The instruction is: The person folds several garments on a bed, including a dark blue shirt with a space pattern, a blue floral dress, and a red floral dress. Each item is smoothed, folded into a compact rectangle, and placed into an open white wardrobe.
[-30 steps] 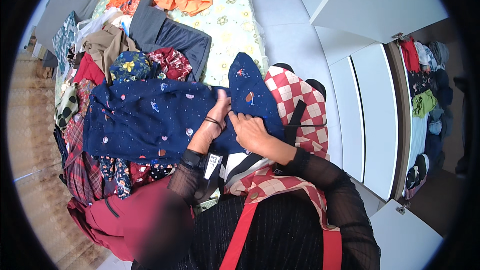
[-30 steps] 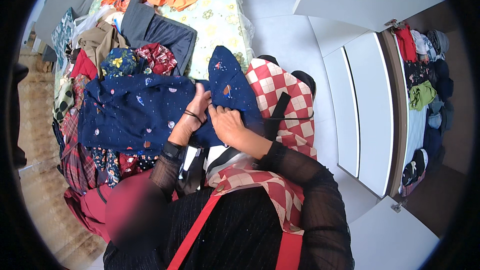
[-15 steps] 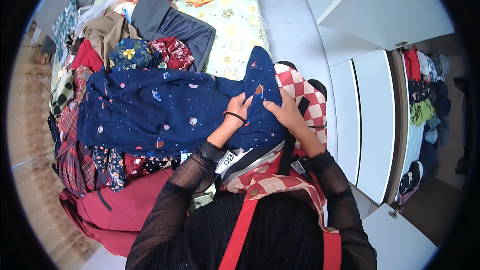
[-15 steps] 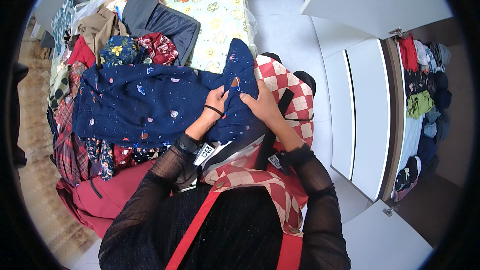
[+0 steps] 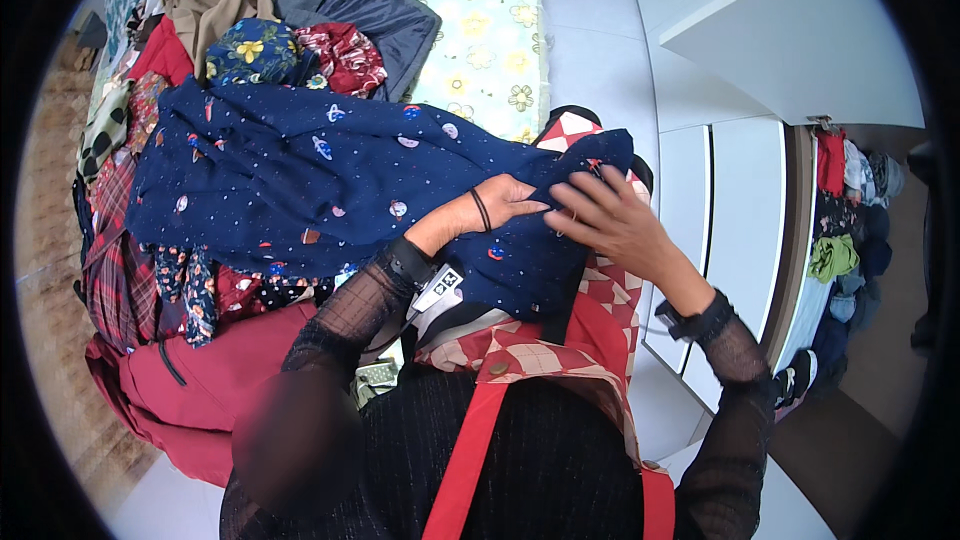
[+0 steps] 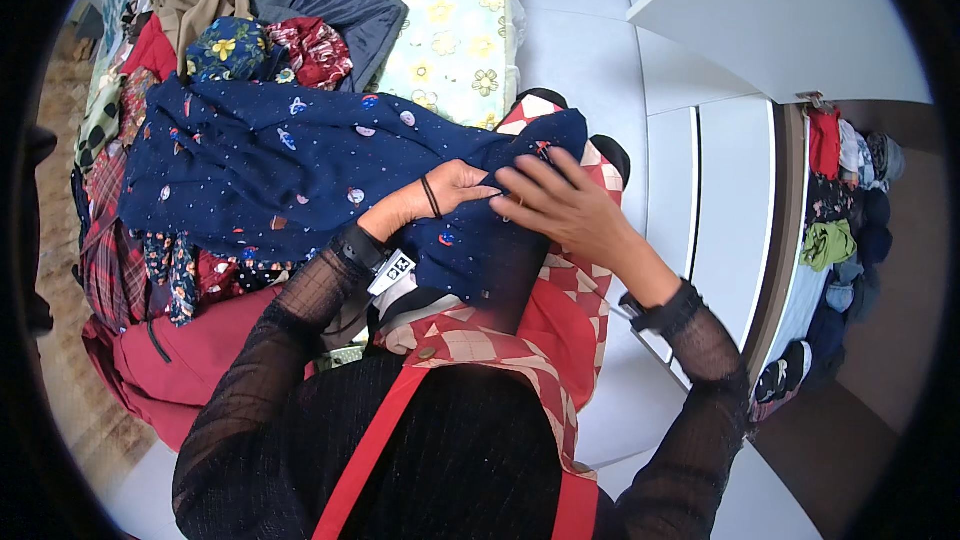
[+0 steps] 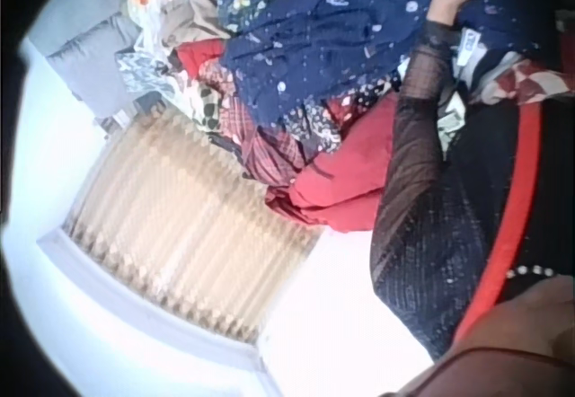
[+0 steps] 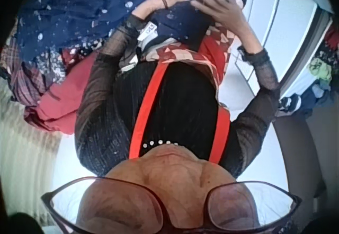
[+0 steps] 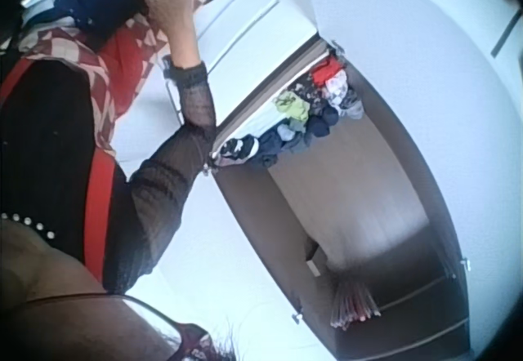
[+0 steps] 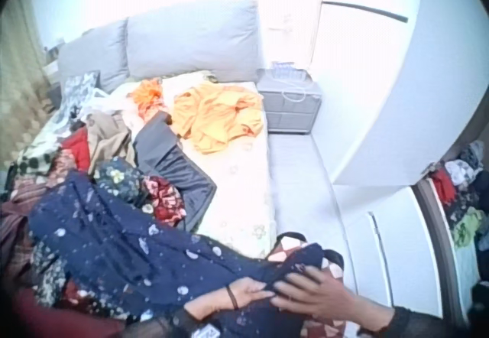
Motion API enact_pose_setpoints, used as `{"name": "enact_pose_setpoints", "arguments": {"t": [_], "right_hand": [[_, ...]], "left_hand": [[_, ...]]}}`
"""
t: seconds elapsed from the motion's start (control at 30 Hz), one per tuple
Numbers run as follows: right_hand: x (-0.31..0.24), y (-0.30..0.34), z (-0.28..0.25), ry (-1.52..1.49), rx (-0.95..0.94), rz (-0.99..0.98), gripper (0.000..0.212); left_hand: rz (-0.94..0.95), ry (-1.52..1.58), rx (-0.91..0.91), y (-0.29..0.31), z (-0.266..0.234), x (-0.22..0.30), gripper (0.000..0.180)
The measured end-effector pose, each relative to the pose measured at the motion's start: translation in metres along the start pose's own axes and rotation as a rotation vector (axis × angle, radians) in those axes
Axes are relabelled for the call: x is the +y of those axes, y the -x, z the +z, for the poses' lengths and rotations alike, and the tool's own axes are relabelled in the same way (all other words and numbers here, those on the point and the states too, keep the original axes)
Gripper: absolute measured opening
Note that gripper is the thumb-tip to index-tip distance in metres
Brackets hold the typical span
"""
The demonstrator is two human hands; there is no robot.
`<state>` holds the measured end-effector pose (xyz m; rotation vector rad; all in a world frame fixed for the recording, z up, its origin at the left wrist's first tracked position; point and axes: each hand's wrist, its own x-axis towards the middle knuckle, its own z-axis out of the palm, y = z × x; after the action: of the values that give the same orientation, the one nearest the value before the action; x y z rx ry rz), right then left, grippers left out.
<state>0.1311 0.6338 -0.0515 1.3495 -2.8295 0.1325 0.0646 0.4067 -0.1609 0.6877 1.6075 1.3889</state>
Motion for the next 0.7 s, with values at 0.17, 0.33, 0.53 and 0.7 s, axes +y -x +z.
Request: {"name": "enact_pose_setpoints", "arguments": {"t": [0.17, 0.33, 0.53, 0.7], "right_hand": [[0.021, -0.049, 0.015, -0.467, -0.113, -0.092, 0.054], [0.018, -0.091, 0.031, -0.633, -0.345, -0.142, 0.04], [0.018, -0.168, 0.073, -0.875, -1.033, -0.091, 0.054], [0.018, -0.173, 0.076, -0.873, -0.961, -0.058, 0.052]], "left_hand": [[-0.054, 0.113, 0.112, 0.018, -0.003, -0.004, 0.017], [0.017, -0.557, 0.788, 0.093, 0.008, 0.039, 0.024], [-0.298, -0.823, 0.693, 0.107, 0.066, 0.082, 0.101], [-0.458, -0.82, 0.643, 0.089, 0.074, 0.057, 0.097]]}}
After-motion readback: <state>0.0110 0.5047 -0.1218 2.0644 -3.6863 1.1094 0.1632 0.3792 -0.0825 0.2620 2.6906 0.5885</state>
